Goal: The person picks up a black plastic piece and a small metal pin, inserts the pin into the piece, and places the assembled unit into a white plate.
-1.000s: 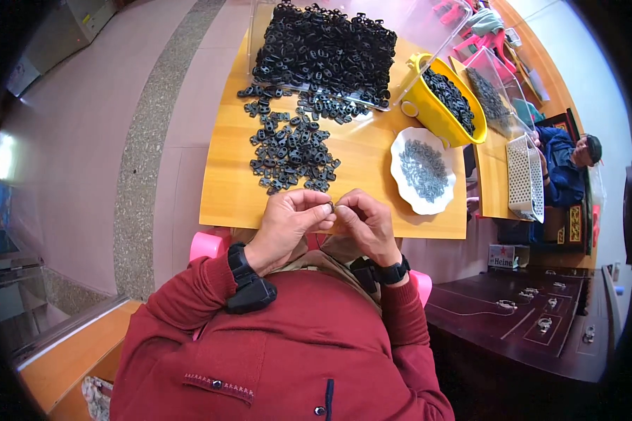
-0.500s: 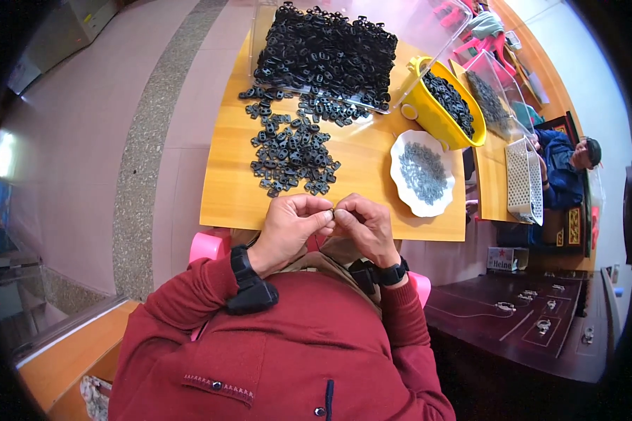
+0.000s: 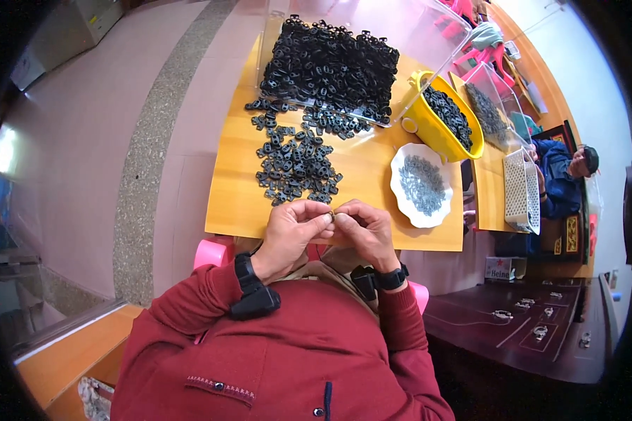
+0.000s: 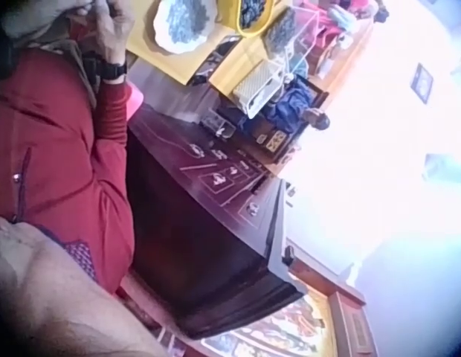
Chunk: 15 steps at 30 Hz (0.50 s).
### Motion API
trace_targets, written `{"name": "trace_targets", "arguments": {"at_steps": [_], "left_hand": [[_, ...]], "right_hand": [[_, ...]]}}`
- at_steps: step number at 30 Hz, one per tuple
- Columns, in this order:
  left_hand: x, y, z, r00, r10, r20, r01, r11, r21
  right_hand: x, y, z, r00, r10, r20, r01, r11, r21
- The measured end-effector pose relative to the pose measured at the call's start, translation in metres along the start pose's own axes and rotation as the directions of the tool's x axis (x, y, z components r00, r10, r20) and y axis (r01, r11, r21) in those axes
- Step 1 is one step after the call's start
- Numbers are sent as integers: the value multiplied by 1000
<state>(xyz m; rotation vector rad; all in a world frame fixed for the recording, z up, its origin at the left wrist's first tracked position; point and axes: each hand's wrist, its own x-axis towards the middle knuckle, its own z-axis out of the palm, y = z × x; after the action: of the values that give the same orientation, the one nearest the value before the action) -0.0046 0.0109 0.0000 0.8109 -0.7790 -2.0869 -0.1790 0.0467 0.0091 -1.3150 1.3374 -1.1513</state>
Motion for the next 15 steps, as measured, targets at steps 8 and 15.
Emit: {"name": "trace_targets", "arguments": {"at_steps": [8, 15], "left_hand": [[-1, 1, -2, 989, 70, -132, -77, 996, -53], [1, 4, -5, 978, 105, -180, -127, 986, -110]], "right_hand": [[42, -14, -8, 997, -70, -34, 59, 962, -265], [76, -9, 6, 952, -293, 91, 274, 676, -684]]}}
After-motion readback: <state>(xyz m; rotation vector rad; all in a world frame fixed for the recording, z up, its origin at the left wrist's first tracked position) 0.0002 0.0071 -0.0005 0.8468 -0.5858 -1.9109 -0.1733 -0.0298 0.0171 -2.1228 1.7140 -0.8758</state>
